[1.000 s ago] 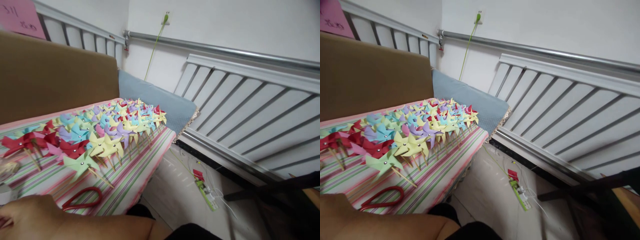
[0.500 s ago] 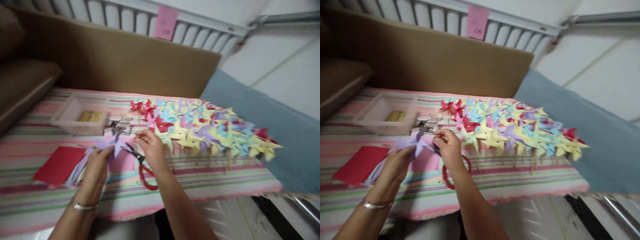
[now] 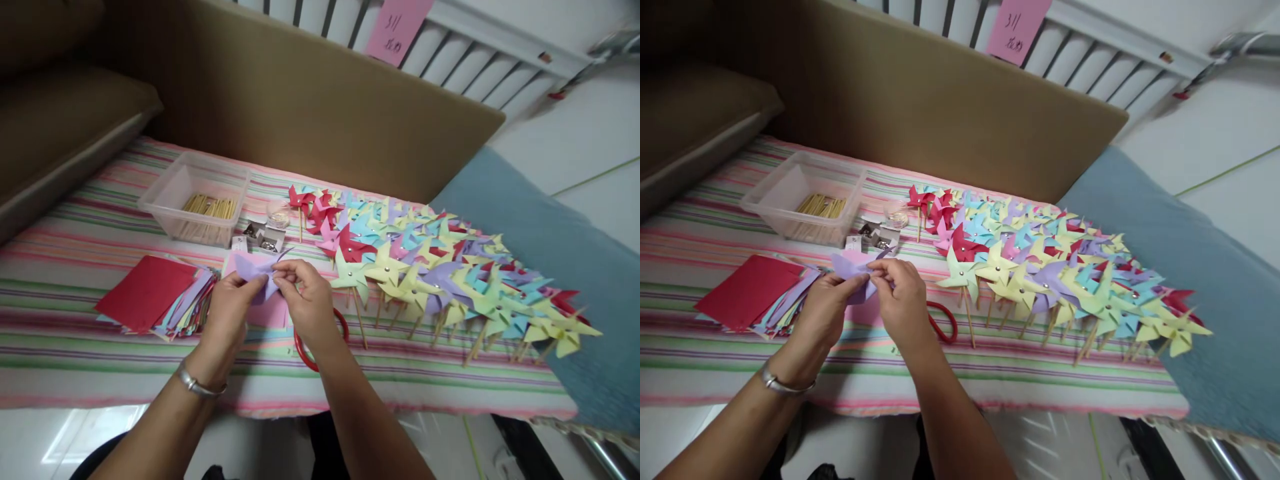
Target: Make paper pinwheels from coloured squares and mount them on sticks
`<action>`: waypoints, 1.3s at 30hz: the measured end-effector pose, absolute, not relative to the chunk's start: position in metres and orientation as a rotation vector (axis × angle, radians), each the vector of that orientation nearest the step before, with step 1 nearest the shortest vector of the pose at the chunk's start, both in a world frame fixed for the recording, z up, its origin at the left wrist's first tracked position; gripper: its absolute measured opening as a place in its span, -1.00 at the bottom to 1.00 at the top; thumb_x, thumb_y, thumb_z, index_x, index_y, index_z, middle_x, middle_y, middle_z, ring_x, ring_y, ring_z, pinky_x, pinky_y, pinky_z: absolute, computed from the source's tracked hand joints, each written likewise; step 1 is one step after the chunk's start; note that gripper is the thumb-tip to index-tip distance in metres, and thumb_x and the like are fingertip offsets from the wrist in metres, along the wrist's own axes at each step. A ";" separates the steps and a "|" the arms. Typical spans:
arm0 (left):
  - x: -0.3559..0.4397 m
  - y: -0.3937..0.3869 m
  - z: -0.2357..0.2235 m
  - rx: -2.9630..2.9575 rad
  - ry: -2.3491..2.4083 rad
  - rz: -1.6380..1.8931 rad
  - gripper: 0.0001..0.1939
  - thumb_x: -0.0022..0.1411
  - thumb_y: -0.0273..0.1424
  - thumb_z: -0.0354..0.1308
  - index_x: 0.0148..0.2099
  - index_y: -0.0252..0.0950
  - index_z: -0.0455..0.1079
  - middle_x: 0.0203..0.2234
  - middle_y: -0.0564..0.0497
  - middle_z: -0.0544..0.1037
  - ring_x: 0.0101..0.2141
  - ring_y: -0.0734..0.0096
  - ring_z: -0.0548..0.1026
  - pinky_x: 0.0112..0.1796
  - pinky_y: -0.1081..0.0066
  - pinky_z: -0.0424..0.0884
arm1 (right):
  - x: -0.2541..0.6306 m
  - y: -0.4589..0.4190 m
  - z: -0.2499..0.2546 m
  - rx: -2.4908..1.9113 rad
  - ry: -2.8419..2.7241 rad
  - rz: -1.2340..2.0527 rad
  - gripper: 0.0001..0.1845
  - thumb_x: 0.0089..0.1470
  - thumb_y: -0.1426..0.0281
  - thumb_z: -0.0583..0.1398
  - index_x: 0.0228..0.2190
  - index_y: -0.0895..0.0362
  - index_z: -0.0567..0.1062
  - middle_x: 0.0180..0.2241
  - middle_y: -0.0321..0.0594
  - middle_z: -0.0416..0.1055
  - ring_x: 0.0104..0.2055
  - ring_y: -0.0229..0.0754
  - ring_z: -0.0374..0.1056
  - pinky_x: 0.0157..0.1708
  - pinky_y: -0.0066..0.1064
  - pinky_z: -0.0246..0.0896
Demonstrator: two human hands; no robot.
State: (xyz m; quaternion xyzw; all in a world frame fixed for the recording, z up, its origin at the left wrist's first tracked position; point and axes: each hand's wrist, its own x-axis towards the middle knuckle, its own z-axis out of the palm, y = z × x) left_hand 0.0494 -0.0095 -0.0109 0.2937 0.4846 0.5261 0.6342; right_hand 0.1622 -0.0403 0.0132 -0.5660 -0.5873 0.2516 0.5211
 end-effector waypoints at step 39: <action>0.056 -0.013 -0.015 0.617 1.012 1.151 -0.73 -0.31 -0.42 0.43 -0.43 -0.33 0.52 -0.54 0.06 0.57 -0.50 0.46 0.44 -0.39 0.48 0.35 | 0.172 -0.028 -0.004 -1.290 -1.053 1.022 -0.53 -0.12 0.39 0.30 -0.11 0.03 0.36 -0.28 -0.27 0.51 -0.23 -0.17 0.45 -0.20 -0.32 0.33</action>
